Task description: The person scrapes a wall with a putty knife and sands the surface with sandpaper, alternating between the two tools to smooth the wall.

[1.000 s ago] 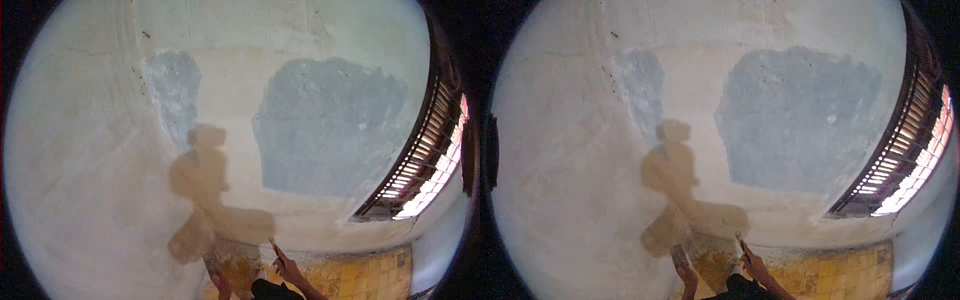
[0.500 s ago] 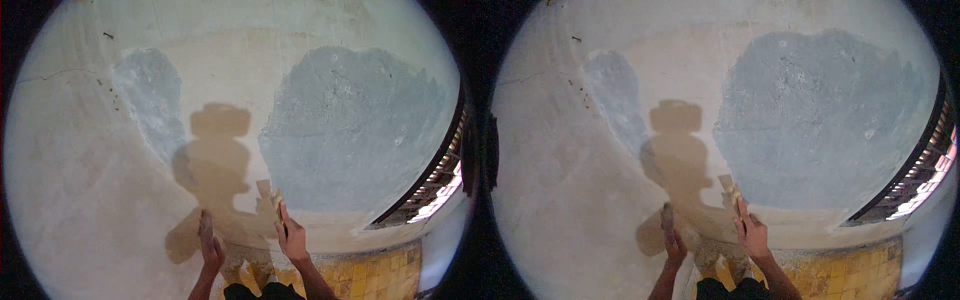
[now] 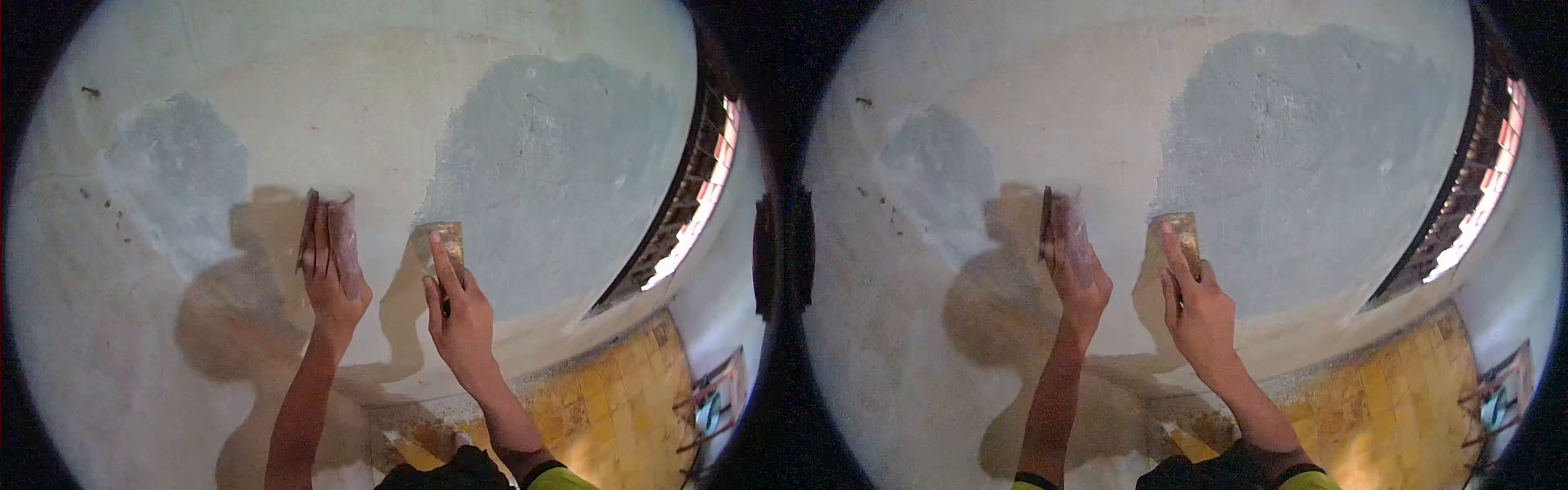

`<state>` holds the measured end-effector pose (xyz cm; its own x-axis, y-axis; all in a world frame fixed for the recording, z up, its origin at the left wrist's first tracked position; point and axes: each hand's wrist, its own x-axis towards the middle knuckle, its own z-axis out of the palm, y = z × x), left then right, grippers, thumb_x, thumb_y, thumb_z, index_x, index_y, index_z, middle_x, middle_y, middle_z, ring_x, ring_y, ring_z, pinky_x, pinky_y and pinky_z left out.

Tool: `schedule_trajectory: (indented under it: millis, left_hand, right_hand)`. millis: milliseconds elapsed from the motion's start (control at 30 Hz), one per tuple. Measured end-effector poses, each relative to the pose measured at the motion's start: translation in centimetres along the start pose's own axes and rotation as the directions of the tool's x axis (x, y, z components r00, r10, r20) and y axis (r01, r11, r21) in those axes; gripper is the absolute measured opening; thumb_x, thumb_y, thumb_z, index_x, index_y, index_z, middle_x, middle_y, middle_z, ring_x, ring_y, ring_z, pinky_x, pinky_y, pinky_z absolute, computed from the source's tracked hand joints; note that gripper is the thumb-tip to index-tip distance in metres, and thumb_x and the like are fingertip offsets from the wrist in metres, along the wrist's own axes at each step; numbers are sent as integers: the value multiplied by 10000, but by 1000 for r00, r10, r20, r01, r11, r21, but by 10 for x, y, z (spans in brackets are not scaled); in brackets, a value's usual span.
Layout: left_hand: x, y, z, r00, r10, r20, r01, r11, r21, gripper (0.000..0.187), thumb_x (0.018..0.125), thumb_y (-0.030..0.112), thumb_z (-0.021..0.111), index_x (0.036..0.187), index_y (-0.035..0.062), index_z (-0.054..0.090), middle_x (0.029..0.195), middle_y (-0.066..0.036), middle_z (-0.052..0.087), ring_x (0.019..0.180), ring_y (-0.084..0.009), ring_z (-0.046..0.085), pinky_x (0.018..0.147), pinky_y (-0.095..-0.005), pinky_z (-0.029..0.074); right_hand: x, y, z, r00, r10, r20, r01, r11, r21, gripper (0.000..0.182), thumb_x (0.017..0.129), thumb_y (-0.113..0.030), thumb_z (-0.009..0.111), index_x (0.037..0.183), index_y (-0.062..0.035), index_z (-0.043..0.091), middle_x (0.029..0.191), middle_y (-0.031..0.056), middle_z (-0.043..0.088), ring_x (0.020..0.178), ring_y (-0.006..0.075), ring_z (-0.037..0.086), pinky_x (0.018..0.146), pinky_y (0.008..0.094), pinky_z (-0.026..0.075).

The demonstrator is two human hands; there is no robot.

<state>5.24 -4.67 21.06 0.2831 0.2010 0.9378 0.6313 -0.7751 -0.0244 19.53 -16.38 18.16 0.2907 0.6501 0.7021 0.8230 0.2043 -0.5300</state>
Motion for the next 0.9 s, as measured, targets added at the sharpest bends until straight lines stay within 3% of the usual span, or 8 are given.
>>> schedule_trajectory:
  millis: [67,167,300,400,533,600,767,900]
  left_hand:
    - [3,-17,11,973,182,-141,-183,983,2,498,945,59,384,1439,-6,399,1481,-258,388,1367,-428,387,1099,-522,334]
    - [-8,-38,21,955,291,-53,-285,953,102,477,999,134,349,1442,-41,374,1494,-229,381,1397,-414,333,1139,-530,253]
    - [-4,-27,13,977,211,0,-211,977,13,487,1012,211,358,1452,3,396,1506,-181,389,1410,-367,336,1147,-504,258]
    - [4,-6,13,877,390,280,-437,890,132,559,969,333,435,1497,158,380,1557,-24,355,1416,-238,355,1141,-391,283]
    - [28,6,13,706,600,376,-672,735,90,553,947,208,464,1494,193,382,1535,-55,378,1393,-222,381,1139,-370,322]
    - [60,0,15,726,633,268,-637,766,-85,594,924,184,499,1502,191,360,1525,-52,390,1394,-218,380,1148,-382,320]
    - [163,21,-40,890,450,80,-455,860,231,525,1005,208,390,1519,149,300,1503,-111,401,1414,-268,328,1178,-394,253]
    - [139,5,-3,818,571,66,-551,745,376,616,898,143,520,1495,190,374,1515,-61,402,1391,-243,388,1143,-397,332]
  right_hand:
    - [4,-8,8,999,19,-35,-19,1000,16,641,943,-149,597,1515,-267,332,796,176,587,598,316,610,532,393,508]
    - [10,-12,19,997,41,-60,-37,997,66,630,946,-147,594,1513,-247,338,774,180,606,612,312,625,544,403,508]
    - [2,-17,20,988,80,-133,-61,987,146,597,931,-115,606,1486,-180,397,793,197,634,661,309,647,614,392,524]
    - [-17,-9,22,955,118,-272,-93,990,104,579,915,-69,604,1465,-132,433,849,218,658,689,264,654,666,360,525]
    - [-38,3,14,901,259,-348,-211,963,168,564,926,-30,566,1466,-116,431,926,187,694,742,136,623,675,317,510]
    - [-43,5,8,900,303,-314,-254,949,186,559,928,-29,563,1465,-115,433,965,186,700,741,135,619,674,311,508]
    - [-49,11,0,875,385,-294,-311,912,269,552,927,-25,559,1459,-113,442,981,178,709,707,123,589,653,284,493]
    - [-56,24,-10,897,275,-345,-228,959,170,552,927,-26,556,1460,-109,439,965,174,708,678,114,560,632,271,480]
